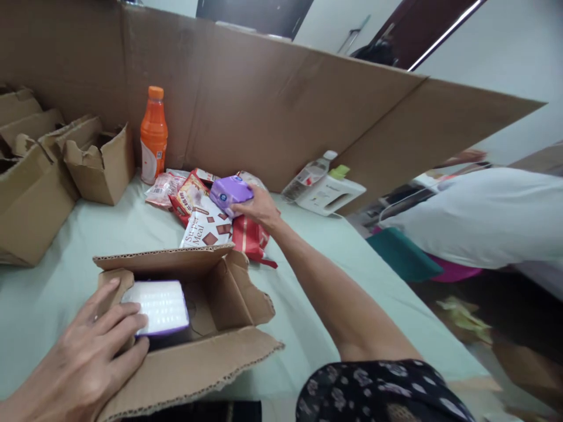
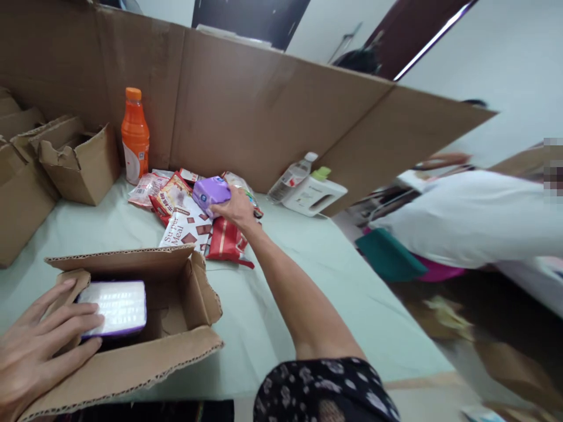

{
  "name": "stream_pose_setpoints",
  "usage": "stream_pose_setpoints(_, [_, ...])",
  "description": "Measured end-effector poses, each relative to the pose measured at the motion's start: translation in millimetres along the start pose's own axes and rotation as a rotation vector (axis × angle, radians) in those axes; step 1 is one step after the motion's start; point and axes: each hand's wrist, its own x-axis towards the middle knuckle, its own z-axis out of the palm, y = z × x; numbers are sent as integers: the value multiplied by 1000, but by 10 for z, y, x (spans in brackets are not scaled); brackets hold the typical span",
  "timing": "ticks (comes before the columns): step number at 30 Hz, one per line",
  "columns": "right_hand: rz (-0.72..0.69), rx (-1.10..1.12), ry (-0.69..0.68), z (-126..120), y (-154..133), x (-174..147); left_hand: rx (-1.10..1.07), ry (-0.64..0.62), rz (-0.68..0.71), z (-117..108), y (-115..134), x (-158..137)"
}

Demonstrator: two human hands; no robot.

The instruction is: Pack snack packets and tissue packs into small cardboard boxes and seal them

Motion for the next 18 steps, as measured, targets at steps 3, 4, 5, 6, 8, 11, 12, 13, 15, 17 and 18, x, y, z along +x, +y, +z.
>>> stream_pose_setpoints(3, [140,160,123,-238,-64,-227,-20,-32,-28,-80,31,45])
stream_pose_setpoints(4, [138,195,136,-371,-55,-352,-46,-39,-42,-102,38,61])
stream_pose_setpoints(5, [129,210,133,-527,-31,-499,-76,-43,-54,-119,42,75])
stream_pose_setpoints(6, [120,203,112,-698,2,-664,-103,-43,-62,-131,43,86])
stream_pose_setpoints(8, [101,141,16,-1043,75,-1027,-138,-35,-65,-138,35,103])
stream_pose_setpoints(11, [78,-10,-242,-1380,111,-1538,-143,-20,-51,-126,4,115])
stream_pose_setpoints(12, [77,-77,-341,-1407,95,-1668,-138,-16,-48,-122,-12,115])
stream_pose_setpoints(13, [80,-149,-433,-1390,69,-1769,-126,-13,-41,-120,-30,114])
stream_pose_setpoints(15, [96,-280,-556,-1257,18,-1888,-82,-22,-9,-124,-70,110])
stream_pose_setpoints(17, [132,-332,-565,-1082,7,-1936,-30,-46,28,-138,-101,107])
stream_pose_setpoints(18, [144,-315,-539,-1013,26,-1954,-12,-63,43,-148,-108,106])
